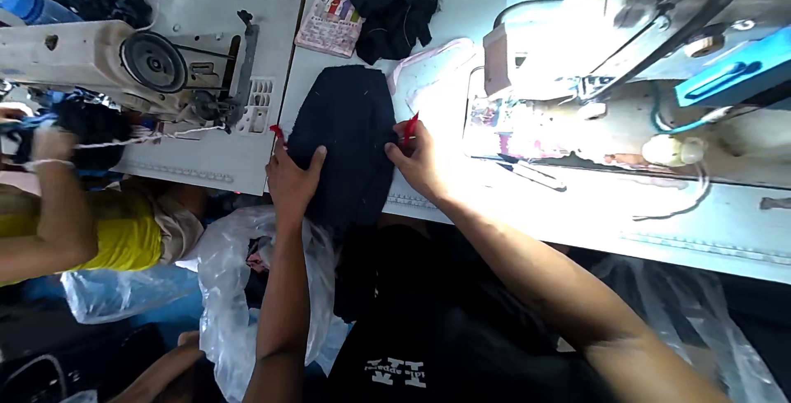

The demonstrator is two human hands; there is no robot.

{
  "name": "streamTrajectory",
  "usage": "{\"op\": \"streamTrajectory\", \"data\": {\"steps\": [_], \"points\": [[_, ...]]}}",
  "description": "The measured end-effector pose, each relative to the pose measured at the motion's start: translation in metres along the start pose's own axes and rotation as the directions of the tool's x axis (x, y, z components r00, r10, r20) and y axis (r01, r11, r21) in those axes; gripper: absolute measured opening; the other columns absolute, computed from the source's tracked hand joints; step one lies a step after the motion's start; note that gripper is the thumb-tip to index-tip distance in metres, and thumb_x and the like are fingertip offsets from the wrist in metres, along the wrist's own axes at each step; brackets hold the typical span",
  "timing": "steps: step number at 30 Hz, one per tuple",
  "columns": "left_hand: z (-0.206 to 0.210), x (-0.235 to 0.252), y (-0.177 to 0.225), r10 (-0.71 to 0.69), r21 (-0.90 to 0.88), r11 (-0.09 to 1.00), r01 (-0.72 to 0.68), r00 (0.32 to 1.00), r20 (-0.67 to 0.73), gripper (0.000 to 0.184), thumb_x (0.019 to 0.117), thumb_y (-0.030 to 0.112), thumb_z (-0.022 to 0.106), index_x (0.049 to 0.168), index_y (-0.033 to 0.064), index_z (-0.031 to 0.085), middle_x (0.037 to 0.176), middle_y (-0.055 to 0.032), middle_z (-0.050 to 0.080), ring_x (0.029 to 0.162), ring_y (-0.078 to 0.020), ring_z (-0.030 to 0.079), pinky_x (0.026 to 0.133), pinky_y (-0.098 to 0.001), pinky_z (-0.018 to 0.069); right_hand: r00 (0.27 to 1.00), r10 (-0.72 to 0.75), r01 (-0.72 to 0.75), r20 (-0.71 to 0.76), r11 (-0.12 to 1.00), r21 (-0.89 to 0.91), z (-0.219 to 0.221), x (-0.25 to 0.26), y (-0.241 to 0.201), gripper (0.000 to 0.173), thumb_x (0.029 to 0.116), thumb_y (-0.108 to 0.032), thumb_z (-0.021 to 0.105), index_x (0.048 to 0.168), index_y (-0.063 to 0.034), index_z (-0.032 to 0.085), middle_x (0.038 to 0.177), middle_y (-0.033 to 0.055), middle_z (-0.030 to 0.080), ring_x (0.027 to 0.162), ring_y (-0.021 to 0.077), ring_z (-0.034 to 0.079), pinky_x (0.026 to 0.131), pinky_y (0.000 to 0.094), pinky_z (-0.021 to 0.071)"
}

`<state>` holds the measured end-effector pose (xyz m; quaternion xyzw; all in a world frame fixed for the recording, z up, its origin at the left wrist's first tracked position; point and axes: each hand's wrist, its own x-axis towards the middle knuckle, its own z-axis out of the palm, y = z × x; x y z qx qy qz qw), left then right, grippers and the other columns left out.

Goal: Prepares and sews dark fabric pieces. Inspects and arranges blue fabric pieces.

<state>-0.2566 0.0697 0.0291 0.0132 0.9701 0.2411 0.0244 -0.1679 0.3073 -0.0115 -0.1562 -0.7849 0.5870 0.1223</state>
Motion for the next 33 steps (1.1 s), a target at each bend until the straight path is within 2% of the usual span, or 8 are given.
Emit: {"op": "streamTrajectory", "data": {"steps": [6,10,13,17,21,25,28,33], "points": [[-0.007,0.051,-0.004,0.042,-0.199,0.980,-0.009,0.986,0.161,0.071,0.0835,0.053,0.081,0.130,0.0012,0.062,0.116,-0.0219,0.070,0.113,-0.0359,0.067,0.099,-0.0621,0.0511,0.996,-0.093,0.089,-0.017,0.985,-0.145,0.014,0.024,-0.014,0.044,0.0905,-0.013,0.072,0.132,-0.0043,0.060,0.120,0.0198,0.063,0.102,0.0295,0.066,0.086,0.0440,0.0576],[-0.009,0.092,-0.001,0.159,-0.195,0.969,-0.149,0.987,0.036,0.076,0.0846,0.045,0.082,0.139,0.0013,0.053,0.124,-0.0246,0.066,0.118,-0.0375,0.064,0.102,-0.0608,0.0492,0.975,-0.221,0.217,-0.008,0.962,-0.168,0.030,0.056,-0.018,0.043,0.0941,-0.016,0.072,0.133,-0.0014,0.060,0.125,0.0222,0.060,0.106,0.0292,0.068,0.088,0.0396,0.0606],[-0.010,0.093,-0.001,0.182,0.044,0.983,-0.179,0.980,-0.079,0.095,0.0829,0.060,0.077,0.151,0.0032,0.043,0.141,-0.0321,0.053,0.129,-0.0501,0.053,0.102,-0.0688,0.0448,0.974,-0.227,0.224,0.020,0.940,-0.257,0.026,0.056,-0.010,0.045,0.0958,-0.020,0.070,0.136,-0.0032,0.058,0.130,0.0227,0.059,0.105,0.0305,0.068,0.090,0.0439,0.0598],[0.009,0.059,0.006,0.502,0.208,0.851,-0.483,0.864,-0.048,0.078,0.0988,0.067,0.047,0.160,0.0197,0.038,0.163,-0.0186,0.037,0.149,-0.0450,0.034,0.116,-0.0708,0.0259,0.913,-0.391,0.403,0.117,0.819,-0.409,-0.031,0.010,0.004,0.030,0.0992,-0.016,0.063,0.128,-0.0087,0.066,0.131,0.0167,0.060,0.115,0.0275,0.064,0.094,0.0435,0.0559],[0.030,0.057,0.006,0.364,0.280,0.874,-0.398,0.917,0.165,0.078,0.0980,0.076,0.028,0.163,0.0323,0.031,0.172,-0.0038,0.020,0.159,-0.0348,0.012,0.120,-0.0729,0.0066,0.904,-0.381,0.407,0.195,0.621,-0.670,-0.108,-0.045,0.022,0.031,0.1024,-0.023,0.058,0.129,-0.0122,0.070,0.135,0.0126,0.064,0.127,0.0302,0.059,0.107,0.0500,0.0478],[0.034,0.045,0.061,0.533,0.181,0.827,-0.532,0.845,0.044,0.062,0.1003,0.052,0.046,0.153,0.0192,0.049,0.165,-0.0143,0.035,0.154,-0.0412,0.027,0.118,-0.0722,0.0186,0.952,-0.302,0.218,0.052,0.548,-0.808,-0.166,-0.077,0.043,0.033,0.1034,-0.026,0.054,0.126,-0.0091,0.071,0.132,0.0175,0.064,0.128,0.0374,0.056,0.109,0.0542,0.0436],[0.065,0.046,0.099,0.653,0.173,0.726,-0.666,0.746,0.131,0.067,0.1019,0.065,0.038,0.161,0.0337,0.034,0.172,-0.0054,0.021,0.158,-0.0355,0.015,0.120,-0.0723,0.0117,0.958,-0.286,0.157,-0.010,0.556,-0.816,-0.192,-0.095,0.063,0.031,0.1043,-0.026,0.053,0.123,-0.0098,0.072,0.124,0.0181,0.065,0.123,0.0378,0.057,0.107,0.0532,0.0442],[0.097,0.074,0.119,0.561,0.239,0.781,-0.577,0.816,0.138,0.066,0.1012,0.065,0.039,0.152,0.0249,0.050,0.161,-0.0062,0.043,0.153,-0.0389,0.029,0.115,-0.0775,0.0149,0.936,-0.333,0.121,-0.110,0.600,-0.791,-0.221,-0.109,0.078,0.030,0.1031,-0.024,0.054,0.117,-0.0069,0.074,0.117,0.0181,0.068,0.117,0.0367,0.061,0.105,0.0512,0.0468]]}}
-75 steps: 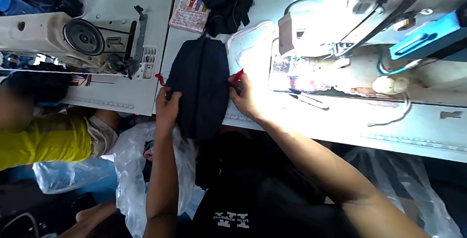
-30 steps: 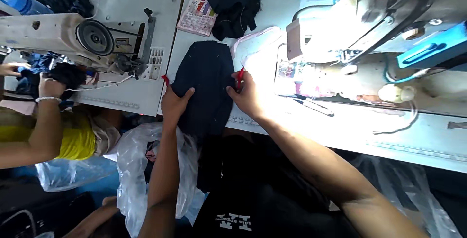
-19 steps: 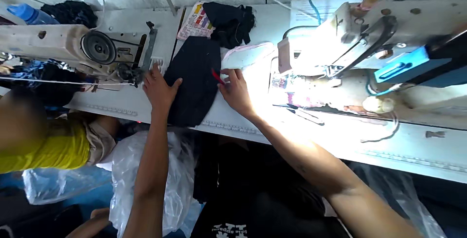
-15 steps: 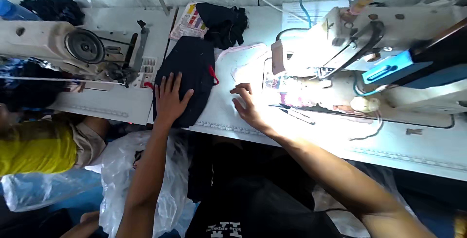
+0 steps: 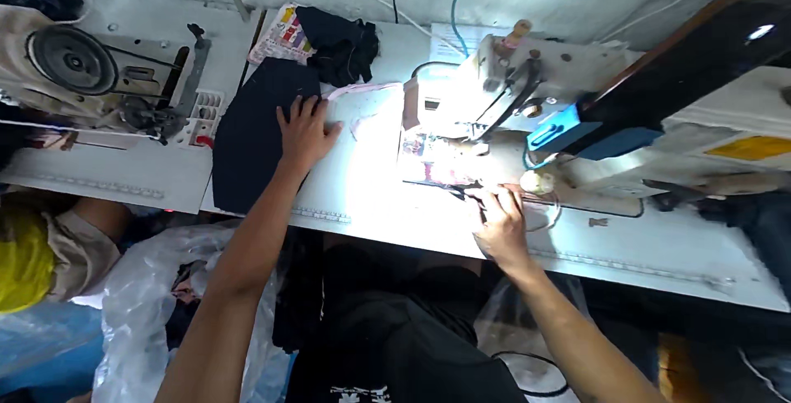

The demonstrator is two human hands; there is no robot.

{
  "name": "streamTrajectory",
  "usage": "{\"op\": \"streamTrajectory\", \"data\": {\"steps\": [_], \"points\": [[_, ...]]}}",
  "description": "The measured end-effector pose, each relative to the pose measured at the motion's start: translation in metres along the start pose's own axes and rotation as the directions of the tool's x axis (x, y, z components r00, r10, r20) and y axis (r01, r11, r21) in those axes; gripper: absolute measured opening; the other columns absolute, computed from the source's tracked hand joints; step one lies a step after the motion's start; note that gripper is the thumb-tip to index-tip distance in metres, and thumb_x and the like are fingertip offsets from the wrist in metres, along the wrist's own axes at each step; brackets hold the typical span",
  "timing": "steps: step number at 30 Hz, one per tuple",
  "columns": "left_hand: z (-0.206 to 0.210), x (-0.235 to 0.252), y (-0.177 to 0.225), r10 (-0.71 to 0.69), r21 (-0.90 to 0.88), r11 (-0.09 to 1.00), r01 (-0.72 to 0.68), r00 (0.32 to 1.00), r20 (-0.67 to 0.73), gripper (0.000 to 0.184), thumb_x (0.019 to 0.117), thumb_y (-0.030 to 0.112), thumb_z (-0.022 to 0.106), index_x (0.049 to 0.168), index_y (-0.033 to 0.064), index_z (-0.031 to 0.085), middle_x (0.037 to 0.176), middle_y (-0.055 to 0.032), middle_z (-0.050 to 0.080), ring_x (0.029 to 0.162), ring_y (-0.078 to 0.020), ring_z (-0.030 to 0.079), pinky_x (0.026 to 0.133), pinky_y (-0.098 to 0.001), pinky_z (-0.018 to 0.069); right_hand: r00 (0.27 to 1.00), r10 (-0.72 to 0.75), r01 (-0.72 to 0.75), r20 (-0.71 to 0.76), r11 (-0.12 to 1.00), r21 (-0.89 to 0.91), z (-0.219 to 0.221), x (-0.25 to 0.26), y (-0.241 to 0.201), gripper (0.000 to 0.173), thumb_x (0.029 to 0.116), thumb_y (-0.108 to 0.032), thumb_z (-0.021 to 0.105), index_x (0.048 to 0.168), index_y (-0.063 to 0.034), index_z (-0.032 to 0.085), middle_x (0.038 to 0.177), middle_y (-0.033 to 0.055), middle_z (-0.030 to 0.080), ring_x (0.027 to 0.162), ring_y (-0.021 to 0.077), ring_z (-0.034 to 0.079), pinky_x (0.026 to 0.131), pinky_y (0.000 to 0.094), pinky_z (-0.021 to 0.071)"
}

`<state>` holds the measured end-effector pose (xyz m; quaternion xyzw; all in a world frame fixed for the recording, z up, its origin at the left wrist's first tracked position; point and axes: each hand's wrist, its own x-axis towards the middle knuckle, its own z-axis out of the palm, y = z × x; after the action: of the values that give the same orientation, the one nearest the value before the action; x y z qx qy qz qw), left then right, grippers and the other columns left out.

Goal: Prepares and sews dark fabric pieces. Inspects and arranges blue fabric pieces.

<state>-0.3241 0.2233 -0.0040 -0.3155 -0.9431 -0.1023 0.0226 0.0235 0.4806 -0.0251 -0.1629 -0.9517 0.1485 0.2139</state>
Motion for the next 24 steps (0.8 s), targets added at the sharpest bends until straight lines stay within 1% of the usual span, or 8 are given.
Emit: {"op": "streamTrajectory", "data": {"steps": [4,6,10,13,15,19,21,24], "points": [[0.000,0.011,-0.001,-0.077,0.017,0.997,0.078,0.994,-0.074,0.051,0.1059,0.046,0.042,0.148,0.0192,0.054,0.156,-0.0109,0.048,0.149,-0.0433,0.034,0.110,-0.0828,0.0173,1.000,0.024,-0.023,-0.018,0.999,0.023,0.004,0.002,-0.002,0.028,0.1021,-0.023,0.056,0.116,-0.0076,0.074,0.115,0.0167,0.067,0.115,0.0353,0.061,0.103,0.0503,0.0481],[-0.001,0.017,0.010,0.006,0.024,1.000,-0.003,0.994,-0.112,0.048,0.1056,0.038,0.043,0.149,0.0178,0.053,0.158,-0.0157,0.044,0.148,-0.0477,0.033,0.110,-0.0830,0.0155,0.999,0.038,-0.038,-0.014,0.999,0.016,0.005,0.002,-0.001,0.027,0.1025,-0.025,0.056,0.116,-0.0090,0.074,0.115,0.0154,0.067,0.116,0.0342,0.061,0.104,0.0502,0.0473],[0.011,0.031,0.062,0.282,-0.062,0.956,-0.286,0.957,-0.060,0.062,0.1025,0.055,0.045,0.156,0.0247,0.045,0.160,-0.0122,0.044,0.149,-0.0390,0.037,0.120,-0.0687,0.0197,0.999,0.025,-0.025,-0.021,0.999,0.021,0.005,0.003,0.003,0.027,0.1026,-0.026,0.055,0.115,-0.0104,0.074,0.113,0.0132,0.067,0.113,0.0317,0.061,0.101,0.0493,0.0477],[0.013,0.050,0.077,0.303,-0.101,0.946,-0.307,0.951,-0.055,0.041,0.1009,0.038,0.058,0.133,0.0140,0.066,0.133,-0.0217,0.062,0.130,-0.0446,0.053,0.112,-0.0658,0.0335,1.000,0.025,-0.025,-0.008,0.999,0.045,0.005,0.003,0.003,0.026,0.1022,-0.024,0.056,0.115,-0.0111,0.075,0.114,0.0123,0.067,0.114,0.0309,0.061,0.102,0.0485,0.0479],[-0.008,0.070,0.077,0.182,0.003,0.983,-0.183,0.976,-0.124,0.032,0.1032,0.025,0.051,0.117,0.0034,0.069,0.121,-0.0263,0.065,0.121,-0.0492,0.057,0.103,-0.0695,0.0390,0.999,0.034,-0.033,-0.015,0.998,0.062,0.005,0.004,0.004,0.025,0.1014,-0.023,0.057,0.114,-0.0121,0.075,0.113,0.0112,0.068,0.113,0.0296,0.062,0.101,0.0469,0.0494],[-0.043,0.106,0.060,-0.196,-0.062,0.980,0.187,0.949,-0.245,0.050,0.0987,0.031,0.056,0.140,0.0029,0.056,0.145,-0.0350,0.048,0.136,-0.0604,0.039,0.102,-0.0813,0.0293,0.999,0.014,-0.013,-0.045,0.999,0.038,0.004,0.005,0.006,0.025,0.1019,-0.024,0.057,0.114,-0.0121,0.075,0.111,0.0099,0.068,0.111,0.0281,0.063,0.097,0.0456,0.0510],[-0.048,0.097,0.057,-0.196,-0.082,0.980,0.180,0.946,-0.257,0.055,0.0968,0.030,0.058,0.145,0.0052,0.052,0.149,-0.0335,0.044,0.138,-0.0582,0.037,0.104,-0.0794,0.0277,1.000,-0.009,0.010,-0.022,1.000,0.029,0.004,0.000,0.006,0.026,0.1021,-0.025,0.057,0.118,-0.0126,0.074,0.116,0.0103,0.068,0.115,0.0292,0.062,0.100,0.0479,0.0495],[-0.054,0.041,0.066,-0.038,-0.131,0.991,0.004,0.967,-0.251,0.055,0.1003,0.035,0.056,0.146,0.0046,0.051,0.151,-0.0310,0.044,0.140,-0.0554,0.038,0.109,-0.0749,0.0288,0.998,-0.048,0.047,0.034,0.999,0.018,-0.002,-0.004,0.005,0.027,0.1012,-0.026,0.060,0.123,-0.0150,0.073,0.119,0.0093,0.067,0.112,0.0286,0.062,0.098,0.0488,0.0488]]}}
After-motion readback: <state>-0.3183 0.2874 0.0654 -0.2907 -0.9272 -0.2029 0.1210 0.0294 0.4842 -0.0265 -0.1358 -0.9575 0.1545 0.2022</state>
